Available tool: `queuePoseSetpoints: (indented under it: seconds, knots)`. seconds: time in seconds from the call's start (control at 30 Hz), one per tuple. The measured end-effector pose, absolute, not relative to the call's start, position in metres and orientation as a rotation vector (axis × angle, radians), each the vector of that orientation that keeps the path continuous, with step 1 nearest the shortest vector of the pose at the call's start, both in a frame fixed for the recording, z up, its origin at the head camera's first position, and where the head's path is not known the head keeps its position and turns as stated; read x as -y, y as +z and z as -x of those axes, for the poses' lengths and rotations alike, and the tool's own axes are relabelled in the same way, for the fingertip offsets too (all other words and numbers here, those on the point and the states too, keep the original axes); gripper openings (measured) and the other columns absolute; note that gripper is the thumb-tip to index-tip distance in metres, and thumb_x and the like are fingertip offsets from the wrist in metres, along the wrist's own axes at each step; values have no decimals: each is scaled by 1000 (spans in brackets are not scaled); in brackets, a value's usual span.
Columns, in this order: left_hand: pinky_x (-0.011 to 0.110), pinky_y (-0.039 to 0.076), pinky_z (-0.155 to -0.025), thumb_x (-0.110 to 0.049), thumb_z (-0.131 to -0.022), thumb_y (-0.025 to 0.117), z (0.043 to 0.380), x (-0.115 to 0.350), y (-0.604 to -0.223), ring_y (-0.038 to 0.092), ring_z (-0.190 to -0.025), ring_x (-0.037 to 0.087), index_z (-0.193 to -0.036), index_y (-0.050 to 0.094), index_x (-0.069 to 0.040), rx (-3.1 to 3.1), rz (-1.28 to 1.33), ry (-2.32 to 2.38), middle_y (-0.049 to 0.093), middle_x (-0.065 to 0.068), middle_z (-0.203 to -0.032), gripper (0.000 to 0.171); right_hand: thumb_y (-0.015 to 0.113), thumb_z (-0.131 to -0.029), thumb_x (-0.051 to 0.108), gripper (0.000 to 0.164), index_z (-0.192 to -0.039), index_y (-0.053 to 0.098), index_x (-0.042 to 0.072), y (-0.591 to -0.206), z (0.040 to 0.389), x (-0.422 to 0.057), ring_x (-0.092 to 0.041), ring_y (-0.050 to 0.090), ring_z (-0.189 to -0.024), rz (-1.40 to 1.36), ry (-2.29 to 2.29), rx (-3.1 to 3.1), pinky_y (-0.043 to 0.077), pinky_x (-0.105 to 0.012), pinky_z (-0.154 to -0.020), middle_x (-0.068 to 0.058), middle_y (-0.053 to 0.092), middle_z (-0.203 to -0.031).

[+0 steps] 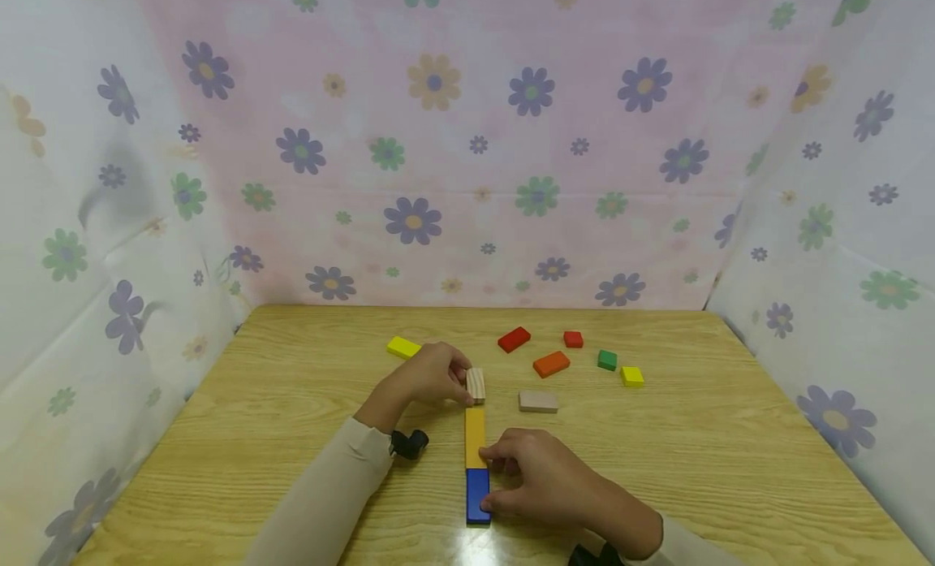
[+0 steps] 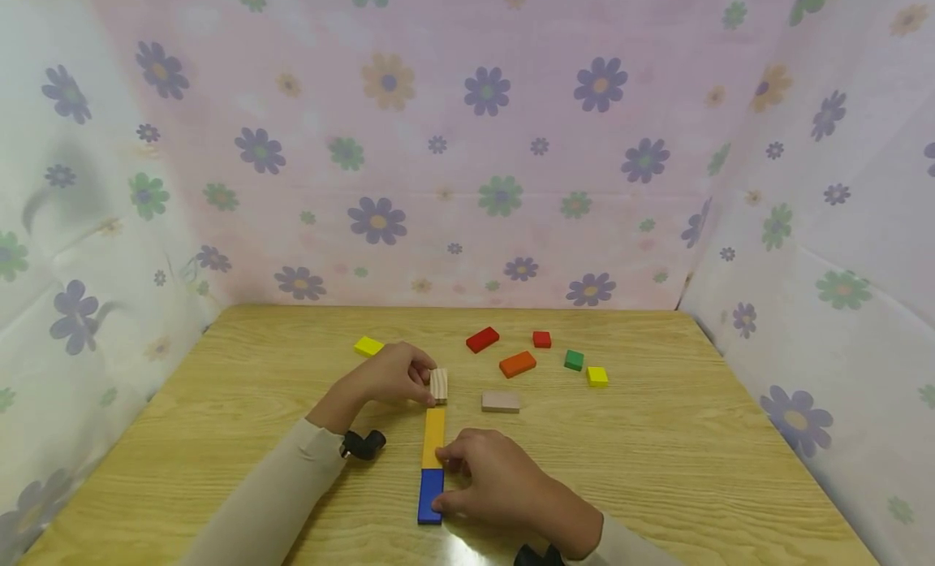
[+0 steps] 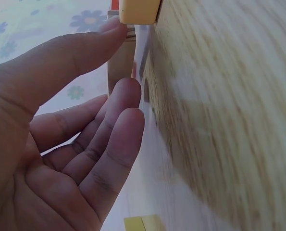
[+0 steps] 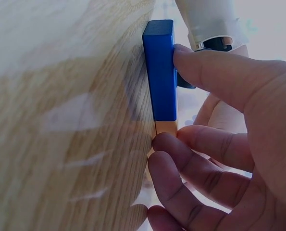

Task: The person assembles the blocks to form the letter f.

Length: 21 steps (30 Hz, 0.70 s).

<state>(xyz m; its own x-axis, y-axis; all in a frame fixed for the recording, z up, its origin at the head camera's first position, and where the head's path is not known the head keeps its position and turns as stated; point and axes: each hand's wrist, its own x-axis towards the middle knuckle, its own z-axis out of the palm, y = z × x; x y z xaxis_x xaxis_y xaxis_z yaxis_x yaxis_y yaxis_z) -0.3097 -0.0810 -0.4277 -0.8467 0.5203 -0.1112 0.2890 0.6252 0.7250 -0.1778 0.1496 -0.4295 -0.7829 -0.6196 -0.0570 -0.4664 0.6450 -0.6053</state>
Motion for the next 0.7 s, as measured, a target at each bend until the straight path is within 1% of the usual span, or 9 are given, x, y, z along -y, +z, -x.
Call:
queuePoseSetpoints:
  seconds: [0.3, 0.53, 0.7]
  knots:
    - [29, 56, -79, -19, -77, 94, 310, 82, -429, 63, -87, 15, -127, 70, -1, -2537, -651, 1059, 69, 2, -98, 58, 84, -82, 54, 61, -129, 74, 17, -431, 178, -150, 2, 59, -86, 883, -861, -2607, 52, -20, -73, 17, 68, -104]
    - [30, 57, -80, -19, -77, 94, 308, 80, -429, 64, -88, 14, -125, 71, -2, -2542, -659, 1049, 70, 2, -100, 56, 84, -82, 56, 61, -128, 74, 18, -431, 179, -149, 2, 59, -87, 866, -855, -2606, 52, -20, -74, 18, 68, -104]
    - [29, 56, -78, -18, -76, 94, 308, 79, -430, 64, -86, 14, -121, 73, -4, -2550, -666, 1040, 70, 2, -97, 51, 84, -82, 55, 60, -128, 75, 17, -431, 178, -150, 1, 60, -87, 878, -861, -2612, 52, -21, -74, 17, 68, -105]
